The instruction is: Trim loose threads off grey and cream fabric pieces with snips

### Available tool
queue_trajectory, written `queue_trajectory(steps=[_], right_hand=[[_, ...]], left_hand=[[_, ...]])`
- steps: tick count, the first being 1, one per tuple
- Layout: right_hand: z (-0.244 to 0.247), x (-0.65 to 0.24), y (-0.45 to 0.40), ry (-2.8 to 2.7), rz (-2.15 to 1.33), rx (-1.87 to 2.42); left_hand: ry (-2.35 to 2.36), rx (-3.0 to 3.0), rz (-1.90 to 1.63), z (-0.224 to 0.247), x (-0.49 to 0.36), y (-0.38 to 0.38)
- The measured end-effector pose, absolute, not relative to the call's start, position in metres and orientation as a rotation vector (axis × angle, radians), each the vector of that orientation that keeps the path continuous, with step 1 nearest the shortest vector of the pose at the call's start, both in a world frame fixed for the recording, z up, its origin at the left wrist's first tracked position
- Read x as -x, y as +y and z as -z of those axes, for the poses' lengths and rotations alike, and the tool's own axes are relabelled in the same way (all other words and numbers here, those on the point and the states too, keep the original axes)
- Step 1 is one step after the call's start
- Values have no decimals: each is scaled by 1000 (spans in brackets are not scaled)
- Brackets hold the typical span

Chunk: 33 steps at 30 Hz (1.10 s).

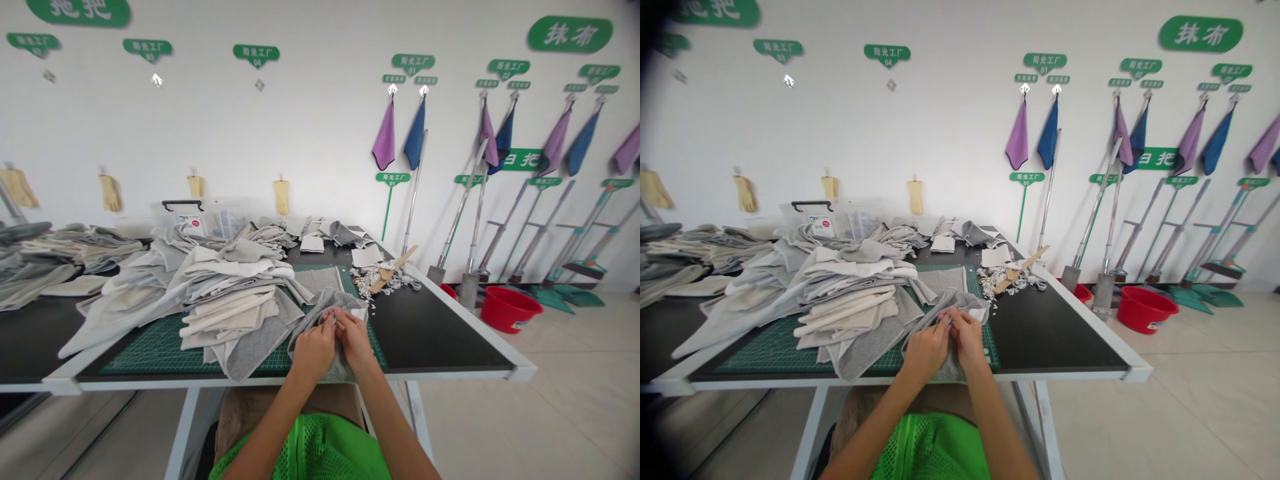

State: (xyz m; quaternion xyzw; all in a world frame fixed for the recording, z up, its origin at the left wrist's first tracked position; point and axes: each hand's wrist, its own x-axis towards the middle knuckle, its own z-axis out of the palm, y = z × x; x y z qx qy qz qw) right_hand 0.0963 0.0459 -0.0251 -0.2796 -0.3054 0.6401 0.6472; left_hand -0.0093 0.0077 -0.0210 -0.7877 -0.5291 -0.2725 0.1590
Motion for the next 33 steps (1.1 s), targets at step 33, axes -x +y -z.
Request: queue_trajectory(steps=[33], right_hand=[[24,-96,45,-678,-1469,637]], left_hand=[[-1499,2243,777,21,10,7]])
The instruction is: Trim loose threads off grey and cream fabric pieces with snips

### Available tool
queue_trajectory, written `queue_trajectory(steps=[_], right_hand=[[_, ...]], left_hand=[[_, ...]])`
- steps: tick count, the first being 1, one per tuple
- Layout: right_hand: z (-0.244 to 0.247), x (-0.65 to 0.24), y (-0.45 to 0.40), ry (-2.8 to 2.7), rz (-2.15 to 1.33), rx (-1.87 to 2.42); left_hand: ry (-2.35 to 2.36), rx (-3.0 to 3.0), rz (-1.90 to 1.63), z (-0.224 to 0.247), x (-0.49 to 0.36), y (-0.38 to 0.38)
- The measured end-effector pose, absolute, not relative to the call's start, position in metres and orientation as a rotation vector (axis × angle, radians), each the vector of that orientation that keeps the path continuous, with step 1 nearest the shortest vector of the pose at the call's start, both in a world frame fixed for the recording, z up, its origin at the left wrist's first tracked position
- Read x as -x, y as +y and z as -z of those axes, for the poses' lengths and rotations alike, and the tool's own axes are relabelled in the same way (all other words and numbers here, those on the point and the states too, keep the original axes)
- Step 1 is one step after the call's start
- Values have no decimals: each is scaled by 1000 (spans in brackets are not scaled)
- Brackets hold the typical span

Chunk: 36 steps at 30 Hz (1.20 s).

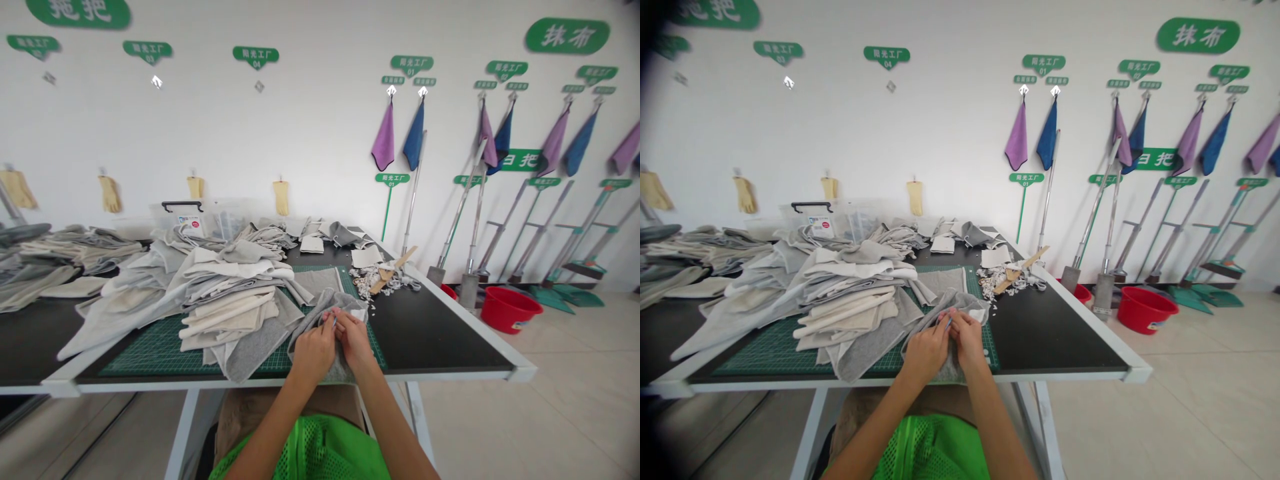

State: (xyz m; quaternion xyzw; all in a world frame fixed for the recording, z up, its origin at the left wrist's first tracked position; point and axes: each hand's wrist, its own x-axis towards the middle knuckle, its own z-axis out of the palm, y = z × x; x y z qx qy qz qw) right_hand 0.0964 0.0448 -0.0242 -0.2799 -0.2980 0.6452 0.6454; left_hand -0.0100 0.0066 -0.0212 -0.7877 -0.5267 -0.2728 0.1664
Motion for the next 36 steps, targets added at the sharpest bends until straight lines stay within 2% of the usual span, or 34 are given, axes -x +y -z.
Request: queue_trajectory(steps=[36], right_hand=[[22,-96,44,-673,-1476,634]], left_hand=[[-1512,2246,766,22,9,7]])
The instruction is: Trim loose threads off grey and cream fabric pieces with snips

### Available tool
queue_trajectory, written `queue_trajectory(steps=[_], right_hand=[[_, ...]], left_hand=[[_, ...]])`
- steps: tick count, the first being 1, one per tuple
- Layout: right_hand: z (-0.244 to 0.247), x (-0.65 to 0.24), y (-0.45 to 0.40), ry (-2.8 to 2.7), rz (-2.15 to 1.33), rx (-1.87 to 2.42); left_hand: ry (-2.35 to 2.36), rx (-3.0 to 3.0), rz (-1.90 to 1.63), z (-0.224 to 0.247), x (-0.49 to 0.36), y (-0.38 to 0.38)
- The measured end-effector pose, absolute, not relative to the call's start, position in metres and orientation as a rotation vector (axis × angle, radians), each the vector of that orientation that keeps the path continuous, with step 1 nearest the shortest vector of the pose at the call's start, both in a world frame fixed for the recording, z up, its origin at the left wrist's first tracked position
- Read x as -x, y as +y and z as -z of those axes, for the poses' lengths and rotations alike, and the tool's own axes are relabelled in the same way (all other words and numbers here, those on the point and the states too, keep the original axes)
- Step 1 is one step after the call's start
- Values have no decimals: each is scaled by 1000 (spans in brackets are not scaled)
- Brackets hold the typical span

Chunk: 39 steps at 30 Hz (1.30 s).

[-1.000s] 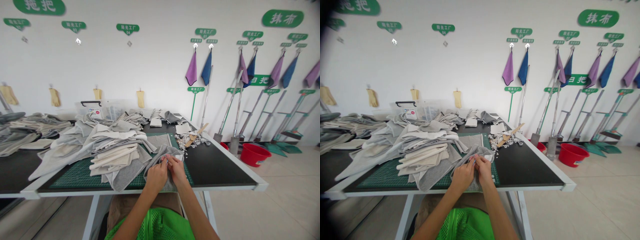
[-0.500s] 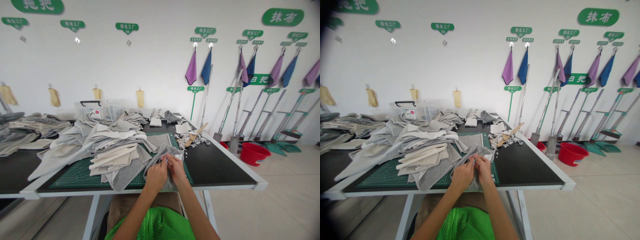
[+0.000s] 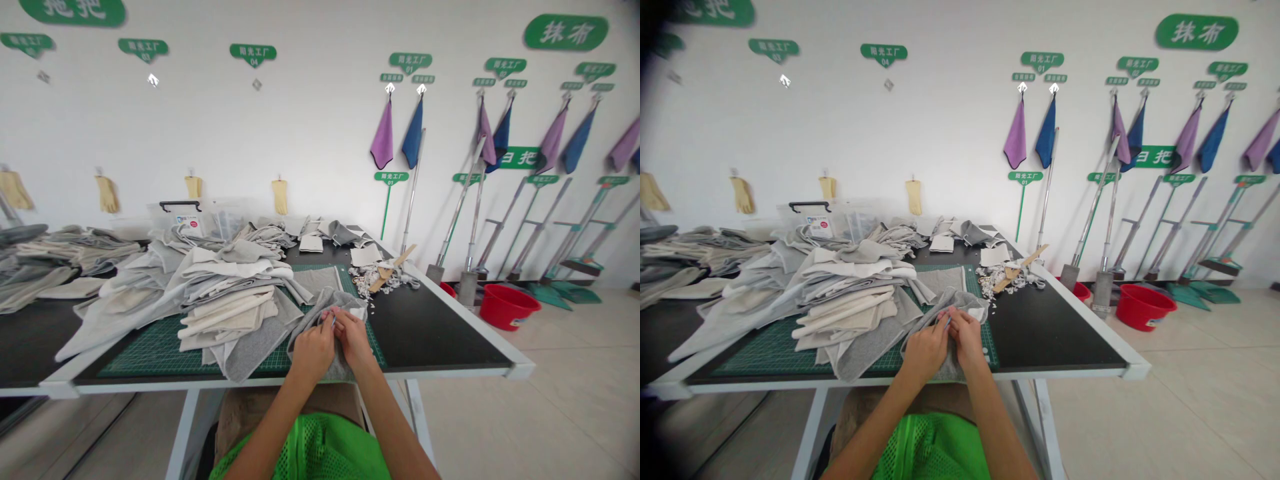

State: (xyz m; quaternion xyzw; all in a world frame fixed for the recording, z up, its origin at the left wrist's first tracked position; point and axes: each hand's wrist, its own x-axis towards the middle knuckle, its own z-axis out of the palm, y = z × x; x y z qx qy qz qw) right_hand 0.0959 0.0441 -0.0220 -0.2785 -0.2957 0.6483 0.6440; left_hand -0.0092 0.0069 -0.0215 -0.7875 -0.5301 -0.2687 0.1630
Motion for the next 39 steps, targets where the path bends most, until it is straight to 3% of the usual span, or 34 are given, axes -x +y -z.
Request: queue_trajectory(steps=[39], right_hand=[[23,-96,44,-676,-1475,633]], left_hand=[[-1522,2252,761,25,10,9]])
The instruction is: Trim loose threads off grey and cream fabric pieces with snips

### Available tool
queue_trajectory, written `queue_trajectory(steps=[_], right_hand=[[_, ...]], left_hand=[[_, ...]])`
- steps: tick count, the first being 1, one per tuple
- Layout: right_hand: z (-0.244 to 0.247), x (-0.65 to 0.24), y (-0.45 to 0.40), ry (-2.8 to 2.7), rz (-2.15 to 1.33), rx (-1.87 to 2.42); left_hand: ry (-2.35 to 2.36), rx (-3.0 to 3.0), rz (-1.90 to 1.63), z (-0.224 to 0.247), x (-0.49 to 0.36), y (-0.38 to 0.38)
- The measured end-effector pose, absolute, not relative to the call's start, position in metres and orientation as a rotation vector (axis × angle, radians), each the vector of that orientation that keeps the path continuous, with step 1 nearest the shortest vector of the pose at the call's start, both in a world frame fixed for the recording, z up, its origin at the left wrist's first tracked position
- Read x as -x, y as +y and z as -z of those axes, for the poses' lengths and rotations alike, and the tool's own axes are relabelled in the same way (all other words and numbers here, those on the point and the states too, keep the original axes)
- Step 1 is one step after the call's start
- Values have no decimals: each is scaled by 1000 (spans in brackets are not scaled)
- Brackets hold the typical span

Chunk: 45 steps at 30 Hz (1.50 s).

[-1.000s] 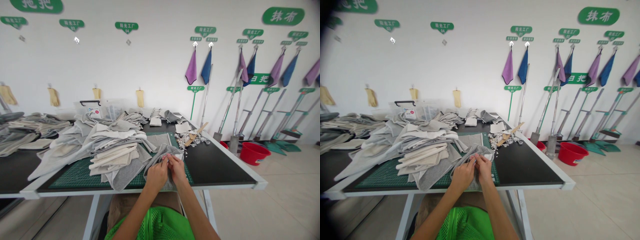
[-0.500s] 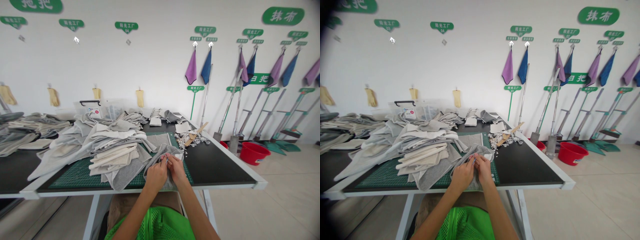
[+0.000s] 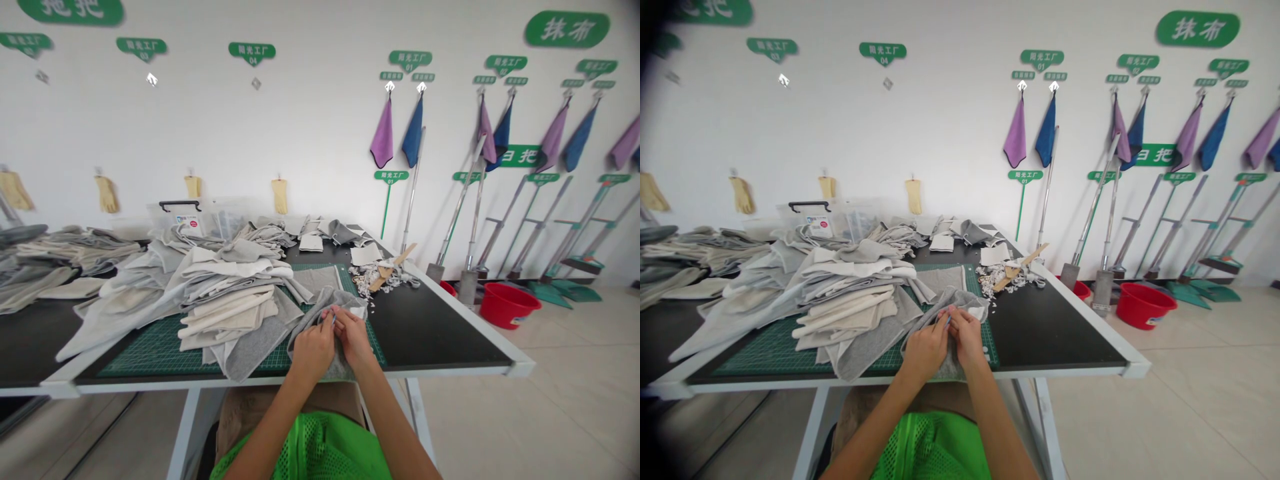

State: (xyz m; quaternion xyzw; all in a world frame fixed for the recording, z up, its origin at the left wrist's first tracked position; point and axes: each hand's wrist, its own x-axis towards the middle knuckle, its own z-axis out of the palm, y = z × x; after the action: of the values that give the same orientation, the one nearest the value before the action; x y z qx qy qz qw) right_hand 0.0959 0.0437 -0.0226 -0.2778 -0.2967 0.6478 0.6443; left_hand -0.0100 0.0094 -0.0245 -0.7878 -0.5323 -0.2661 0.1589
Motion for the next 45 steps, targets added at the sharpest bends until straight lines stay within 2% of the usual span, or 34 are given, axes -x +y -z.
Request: queue_trajectory(steps=[45], right_hand=[[23,-95,44,-691,-1438,643]], left_hand=[[-1528,2252,755,21,9,6]])
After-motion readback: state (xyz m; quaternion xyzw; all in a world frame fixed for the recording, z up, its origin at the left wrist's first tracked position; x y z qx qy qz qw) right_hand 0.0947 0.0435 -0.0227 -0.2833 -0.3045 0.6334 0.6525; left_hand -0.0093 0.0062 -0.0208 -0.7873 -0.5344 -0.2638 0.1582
